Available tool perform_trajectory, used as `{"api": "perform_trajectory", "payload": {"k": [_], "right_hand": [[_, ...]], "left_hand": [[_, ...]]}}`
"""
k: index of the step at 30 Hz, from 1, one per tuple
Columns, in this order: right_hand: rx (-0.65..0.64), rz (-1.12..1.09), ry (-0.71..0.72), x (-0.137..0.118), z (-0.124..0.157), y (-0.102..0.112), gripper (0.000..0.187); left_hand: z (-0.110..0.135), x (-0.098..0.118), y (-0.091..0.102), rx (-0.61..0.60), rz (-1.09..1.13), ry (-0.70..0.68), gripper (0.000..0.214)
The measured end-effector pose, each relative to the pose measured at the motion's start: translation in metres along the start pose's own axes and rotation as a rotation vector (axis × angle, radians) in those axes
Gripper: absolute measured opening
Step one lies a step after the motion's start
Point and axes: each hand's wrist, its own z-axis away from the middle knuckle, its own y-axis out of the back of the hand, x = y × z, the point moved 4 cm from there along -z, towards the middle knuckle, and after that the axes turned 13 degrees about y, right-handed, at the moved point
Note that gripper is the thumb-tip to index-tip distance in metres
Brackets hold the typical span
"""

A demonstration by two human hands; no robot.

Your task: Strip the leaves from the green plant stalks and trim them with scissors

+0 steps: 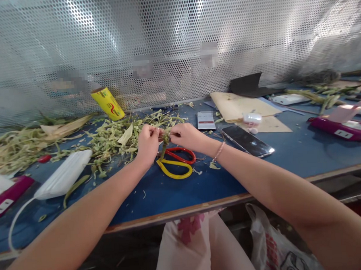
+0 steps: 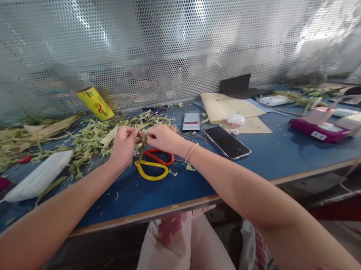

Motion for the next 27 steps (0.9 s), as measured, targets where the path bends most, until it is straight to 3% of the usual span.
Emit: {"api": "perform_trajectory", "payload": {"k": [4,10,15,17,22,27], "right_hand": [[0.009,-0.044,0.024,-0.002,0.001,0.001,0.025],[0.062,-0.17,-0.057,0.006,0.006,0.002,0.017],[0.141,-0.218,-0.096,0.008,0.006,0.006,0.014],[0.159,-0.232,-0.088,0.008,0.006,0.008,0.014],[0.173,-0.194,-0.083,0.01,0.007,0.01,0.014],[0.125,-0.186,-0.033,0.009,0.007,0.008,0.013]], "left_hand": [[0.0,0.0,0.0,-0.045,0.077,0.036,0.01],[0.003,0.0,-0.006,-0.286,0.296,0.205,0.01],[0.013,-0.001,-0.017,-0.495,0.406,0.501,0.018],[0.015,-0.002,-0.018,-0.523,0.401,0.581,0.02],[0.014,0.0,-0.014,-0.502,0.408,0.599,0.017],[0.018,0.003,-0.014,-0.659,0.33,0.566,0.008]]}}
